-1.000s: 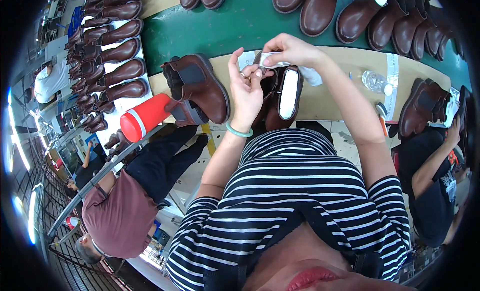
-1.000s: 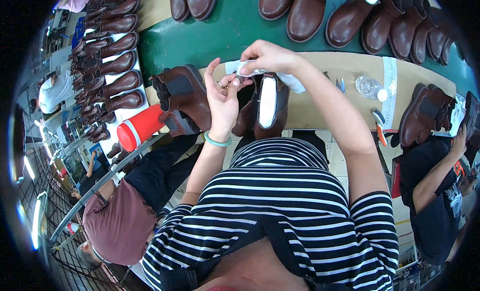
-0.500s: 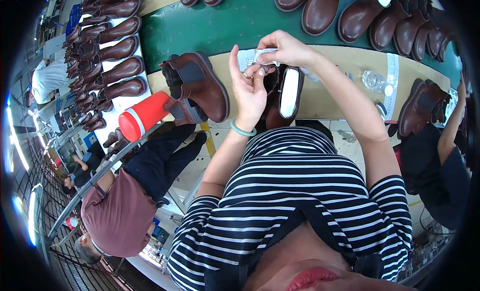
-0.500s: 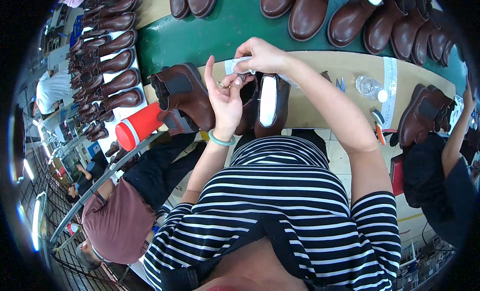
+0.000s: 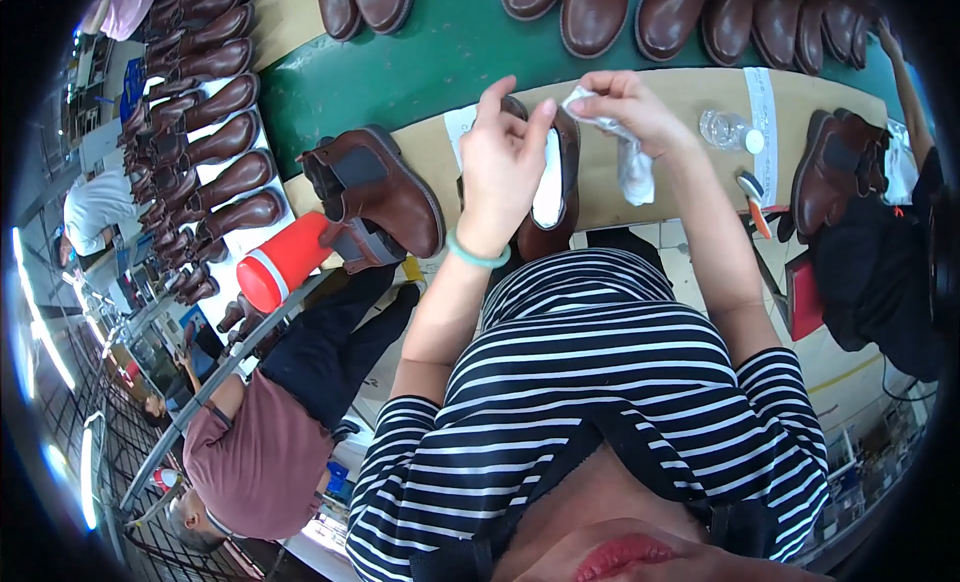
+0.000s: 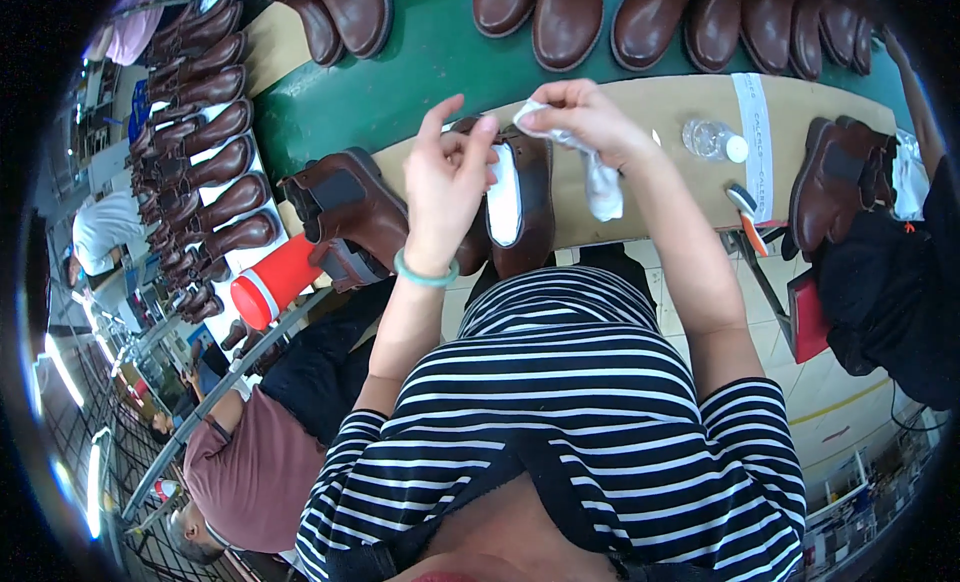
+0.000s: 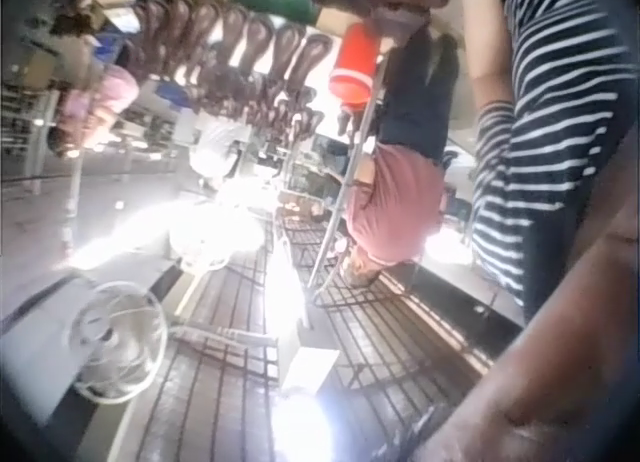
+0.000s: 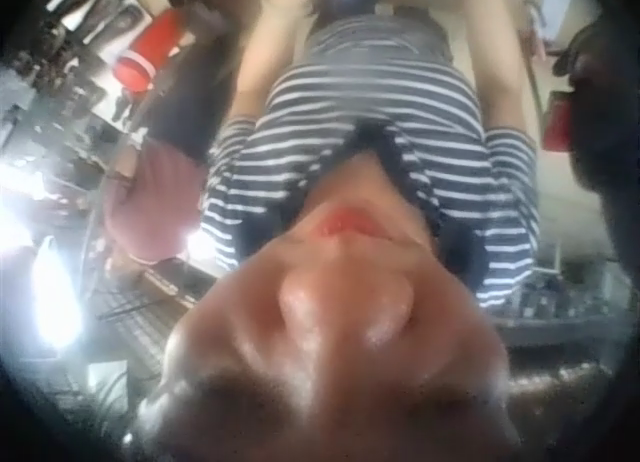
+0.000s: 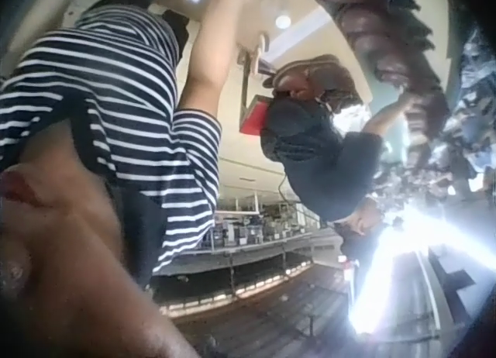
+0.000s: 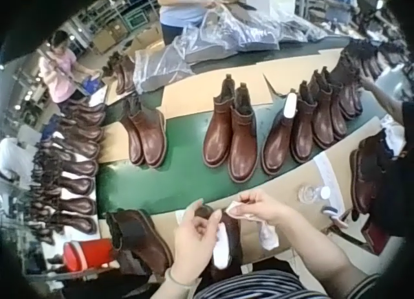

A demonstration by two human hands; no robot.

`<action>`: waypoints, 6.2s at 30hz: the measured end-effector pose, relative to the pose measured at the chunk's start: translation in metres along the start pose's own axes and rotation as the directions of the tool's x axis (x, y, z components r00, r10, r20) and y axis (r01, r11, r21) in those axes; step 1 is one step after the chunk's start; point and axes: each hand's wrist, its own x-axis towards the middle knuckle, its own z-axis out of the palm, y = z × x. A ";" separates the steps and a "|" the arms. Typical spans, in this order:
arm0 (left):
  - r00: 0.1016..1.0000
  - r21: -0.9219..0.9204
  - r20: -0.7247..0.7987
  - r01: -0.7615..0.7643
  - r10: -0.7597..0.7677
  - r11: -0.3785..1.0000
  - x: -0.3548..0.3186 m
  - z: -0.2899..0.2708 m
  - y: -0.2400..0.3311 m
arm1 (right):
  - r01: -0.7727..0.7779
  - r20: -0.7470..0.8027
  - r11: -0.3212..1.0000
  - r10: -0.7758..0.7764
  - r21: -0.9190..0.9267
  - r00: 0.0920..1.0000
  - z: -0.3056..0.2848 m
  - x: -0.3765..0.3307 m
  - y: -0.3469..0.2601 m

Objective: The recorder is inspecting and cleaning brown Chelsea-style boots on a production line, using a cloth and small tools to check for defects and trim loose threads.

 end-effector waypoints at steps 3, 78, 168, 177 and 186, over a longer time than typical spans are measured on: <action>0.996 0.158 0.010 -0.092 0.092 0.983 0.006 0.010 -0.010 | -0.016 0.004 0.991 0.016 0.131 1.000 0.004 -0.011 0.017; 0.975 0.027 -0.127 0.188 -0.183 0.982 -0.124 -0.016 -0.147 | -0.418 0.116 0.892 0.403 0.175 0.908 0.004 -0.099 0.101; 0.779 -0.162 0.626 0.098 0.025 0.982 0.067 -0.097 -0.067 | 0.480 0.285 0.098 -0.696 -0.872 0.659 0.107 -0.055 -0.067; 0.754 -0.216 0.657 0.186 0.002 0.959 0.072 -0.093 -0.071 | 0.446 0.604 -0.414 -0.454 -0.794 0.655 0.111 0.003 -0.082; 0.717 -0.265 0.697 0.264 -0.005 0.927 0.077 -0.094 -0.079 | 0.435 0.602 -0.454 -0.335 -0.777 0.725 0.109 0.010 -0.090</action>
